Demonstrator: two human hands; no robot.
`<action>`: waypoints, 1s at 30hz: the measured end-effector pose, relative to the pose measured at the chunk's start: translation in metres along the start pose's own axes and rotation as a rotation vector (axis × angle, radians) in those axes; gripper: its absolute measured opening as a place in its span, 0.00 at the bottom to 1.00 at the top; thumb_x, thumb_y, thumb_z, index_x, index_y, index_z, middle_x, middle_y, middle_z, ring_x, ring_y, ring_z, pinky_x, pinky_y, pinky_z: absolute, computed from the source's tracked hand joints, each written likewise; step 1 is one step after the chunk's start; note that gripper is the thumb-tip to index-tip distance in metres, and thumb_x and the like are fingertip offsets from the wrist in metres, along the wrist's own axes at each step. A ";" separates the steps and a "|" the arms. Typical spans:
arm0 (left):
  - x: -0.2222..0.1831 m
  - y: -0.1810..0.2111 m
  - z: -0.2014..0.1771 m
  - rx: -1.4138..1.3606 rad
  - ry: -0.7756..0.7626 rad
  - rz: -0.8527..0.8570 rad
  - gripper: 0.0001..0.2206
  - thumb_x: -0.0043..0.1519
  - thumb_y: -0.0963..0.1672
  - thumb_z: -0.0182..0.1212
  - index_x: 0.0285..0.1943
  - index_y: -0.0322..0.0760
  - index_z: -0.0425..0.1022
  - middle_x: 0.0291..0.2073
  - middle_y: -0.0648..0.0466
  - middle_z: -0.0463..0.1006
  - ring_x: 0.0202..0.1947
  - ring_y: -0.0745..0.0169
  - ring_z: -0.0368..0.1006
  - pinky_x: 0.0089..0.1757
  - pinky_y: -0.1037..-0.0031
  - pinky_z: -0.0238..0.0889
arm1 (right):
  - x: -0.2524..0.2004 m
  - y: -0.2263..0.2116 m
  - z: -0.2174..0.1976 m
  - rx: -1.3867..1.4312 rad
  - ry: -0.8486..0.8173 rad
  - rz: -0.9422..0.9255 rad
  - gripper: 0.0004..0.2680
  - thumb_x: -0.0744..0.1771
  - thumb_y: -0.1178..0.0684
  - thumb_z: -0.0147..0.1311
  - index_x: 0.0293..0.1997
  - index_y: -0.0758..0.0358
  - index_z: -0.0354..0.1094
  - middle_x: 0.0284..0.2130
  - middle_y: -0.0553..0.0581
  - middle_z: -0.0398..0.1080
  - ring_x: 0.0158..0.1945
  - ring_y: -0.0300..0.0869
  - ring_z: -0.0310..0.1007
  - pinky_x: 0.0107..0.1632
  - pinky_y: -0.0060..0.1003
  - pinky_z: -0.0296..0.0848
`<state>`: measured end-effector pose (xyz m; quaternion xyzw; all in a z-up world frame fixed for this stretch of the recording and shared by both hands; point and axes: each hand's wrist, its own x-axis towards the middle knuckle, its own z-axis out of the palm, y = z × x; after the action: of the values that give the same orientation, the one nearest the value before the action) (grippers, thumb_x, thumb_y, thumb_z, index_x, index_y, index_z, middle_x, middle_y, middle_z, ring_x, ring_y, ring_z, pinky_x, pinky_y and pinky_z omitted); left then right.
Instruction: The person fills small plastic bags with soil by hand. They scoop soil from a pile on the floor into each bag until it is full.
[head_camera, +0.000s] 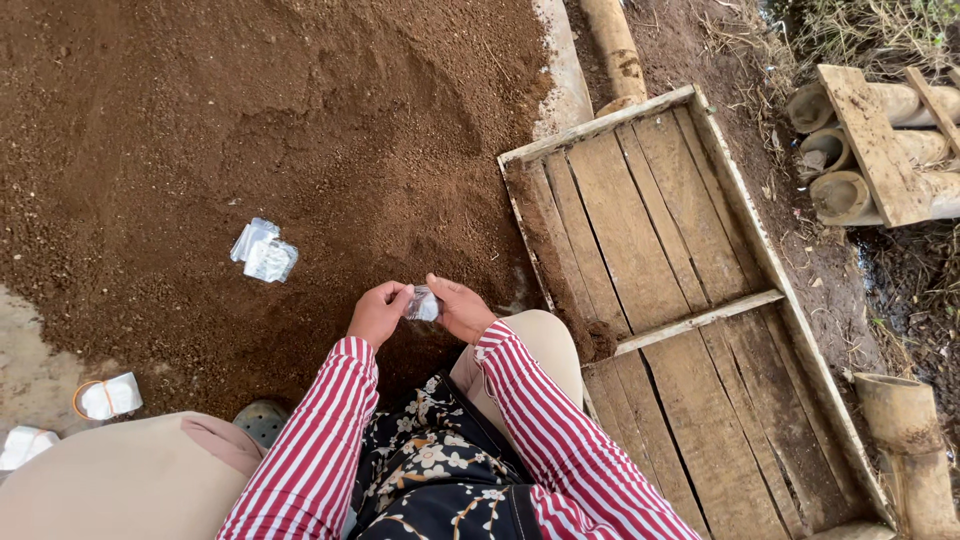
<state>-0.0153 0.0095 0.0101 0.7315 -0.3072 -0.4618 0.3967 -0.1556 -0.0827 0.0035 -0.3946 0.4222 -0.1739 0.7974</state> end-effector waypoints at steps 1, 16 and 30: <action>-0.001 0.001 0.002 -0.092 0.009 -0.037 0.08 0.63 0.48 0.56 0.41 0.46 0.80 0.25 0.59 0.78 0.32 0.68 0.72 0.38 0.74 0.65 | 0.002 0.000 0.002 0.127 -0.009 0.082 0.09 0.67 0.47 0.58 0.44 0.60 0.73 0.35 0.49 0.76 0.36 0.35 0.77 0.41 0.28 0.77; -0.023 0.035 -0.024 -0.512 -0.160 -0.012 0.06 0.64 0.44 0.58 0.42 0.36 0.77 0.43 0.56 0.72 0.37 0.74 0.60 0.31 0.91 0.53 | 0.008 0.005 0.013 0.249 0.353 0.150 0.13 0.68 0.44 0.58 0.49 0.65 0.72 0.46 0.63 0.70 0.50 0.48 0.70 0.54 0.45 0.70; 0.030 -0.066 -0.011 0.721 0.041 0.507 0.09 0.65 0.48 0.50 0.39 0.44 0.75 0.51 0.60 0.72 0.54 0.53 0.69 0.55 0.65 0.61 | 0.085 0.028 -0.003 0.553 0.302 0.167 0.15 0.67 0.47 0.55 0.57 0.63 0.66 0.57 0.64 0.64 0.60 0.52 0.62 0.63 0.49 0.61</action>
<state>0.0124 0.0209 -0.0569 0.7336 -0.6105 -0.1985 0.2228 -0.1107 -0.1181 -0.0650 -0.0967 0.5033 -0.2728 0.8142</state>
